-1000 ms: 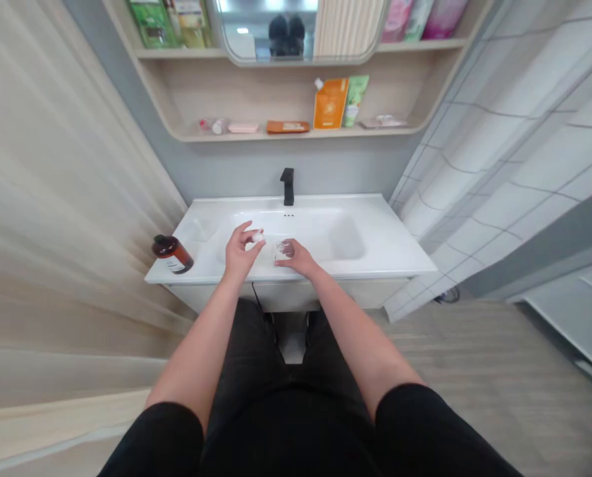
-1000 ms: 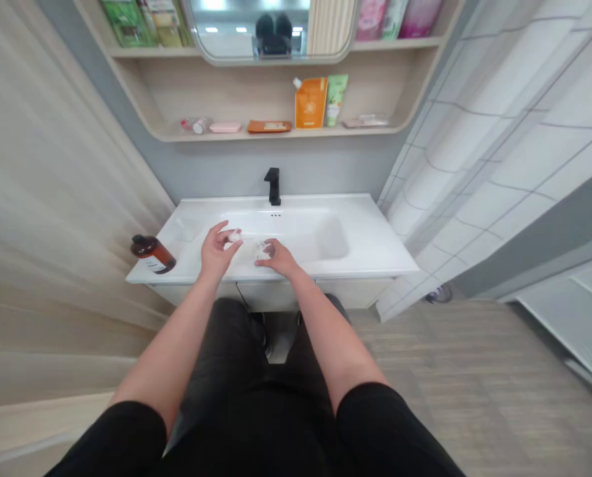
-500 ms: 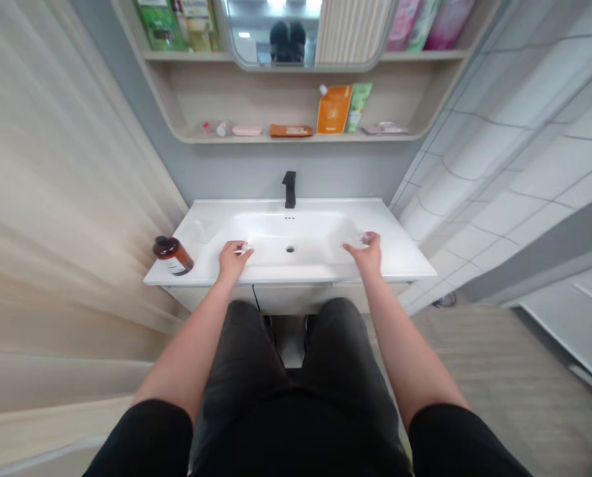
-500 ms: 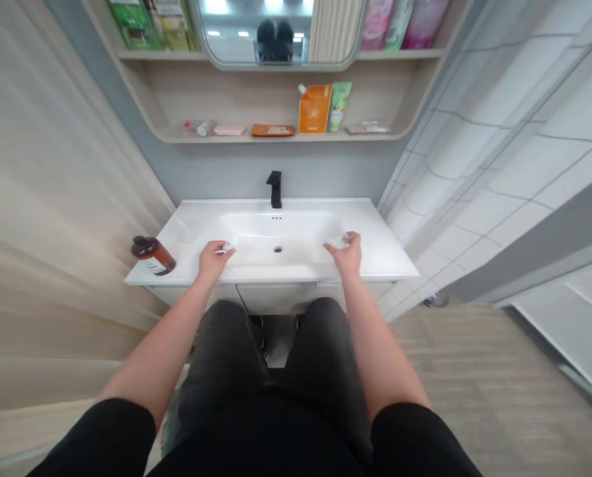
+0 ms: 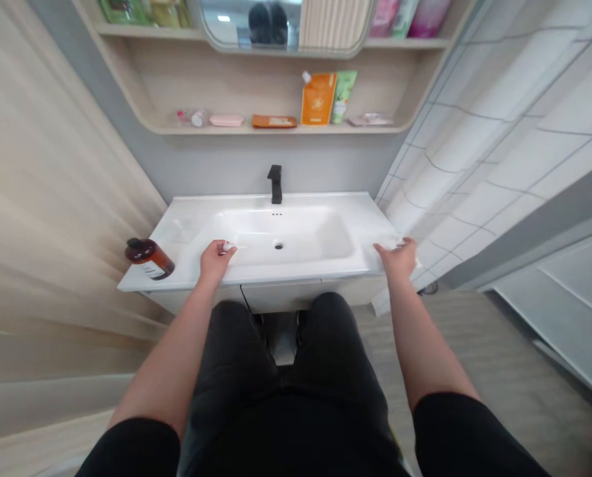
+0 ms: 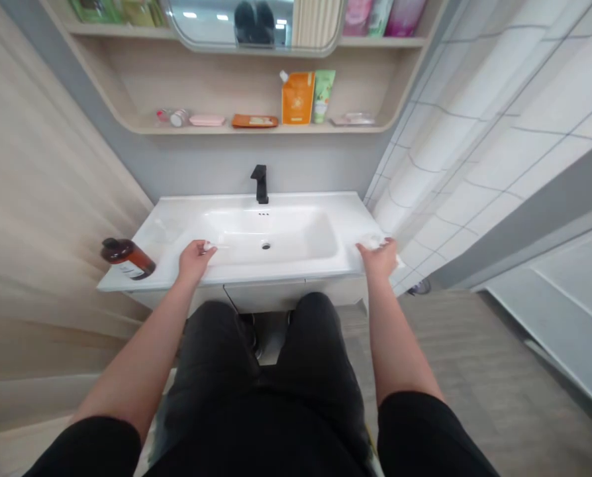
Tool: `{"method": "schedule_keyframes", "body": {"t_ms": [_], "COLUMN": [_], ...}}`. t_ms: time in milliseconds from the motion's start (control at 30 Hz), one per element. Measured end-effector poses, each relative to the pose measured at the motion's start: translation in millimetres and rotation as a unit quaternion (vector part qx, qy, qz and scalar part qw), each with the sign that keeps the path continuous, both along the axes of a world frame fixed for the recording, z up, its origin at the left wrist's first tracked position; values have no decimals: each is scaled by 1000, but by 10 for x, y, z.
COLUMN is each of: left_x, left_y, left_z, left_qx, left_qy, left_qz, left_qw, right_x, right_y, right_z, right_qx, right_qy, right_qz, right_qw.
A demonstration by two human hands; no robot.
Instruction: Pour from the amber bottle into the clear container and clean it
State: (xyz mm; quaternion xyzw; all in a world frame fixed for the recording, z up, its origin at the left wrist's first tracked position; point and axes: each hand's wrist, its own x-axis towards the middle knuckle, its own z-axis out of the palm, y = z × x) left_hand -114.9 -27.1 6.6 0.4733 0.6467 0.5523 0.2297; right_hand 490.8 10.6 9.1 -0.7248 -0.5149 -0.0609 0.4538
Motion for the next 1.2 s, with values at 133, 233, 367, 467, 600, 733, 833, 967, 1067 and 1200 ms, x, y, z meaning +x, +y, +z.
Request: {"method": "schedule_keyframes", "body": {"t_ms": [133, 233, 367, 467, 600, 733, 833, 967, 1067, 1200], "left_x": [32, 259, 820, 1171, 1295, 1242, 1180, 787, 179, -573], "left_y": [-10, -79, -258, -415, -557, -600, -594, -606, -687, -846], "left_z": [36, 143, 296, 367, 391, 344, 301, 303, 329, 300], "left_qx": [5, 18, 33, 22, -13, -43, -59, -28, -16, -55], "left_qy": [-29, -67, -88, -37, 47, 56, 22, 61, 147, 226], "left_qz": [0, -8, -108, -173, -217, -235, -263, -179, 6, 190], "left_qw": [1000, 998, 990, 984, 975, 969, 963, 982, 989, 954], "right_x": [-230, -733, -1800, -2456, -2775, -2813, -2851, -2819, -2677, -2494], "right_y": [-115, -285, -582, -751, -847, -859, -865, -813, -658, -356], "right_z": [298, 487, 619, 689, 736, 692, 653, 642, 584, 364], "right_qx": [39, 108, 21, -21, -65, -90, -83, -40, -39, -74], "right_qy": [17, -56, -121, -147, -194, -194, -184, -143, -104, -96], "right_qz": [-68, 79, 413, 492, 497, 505, 521, 532, 499, 434], "right_qw": [997, 989, 902, 858, 843, 836, 830, 833, 859, 893]}}
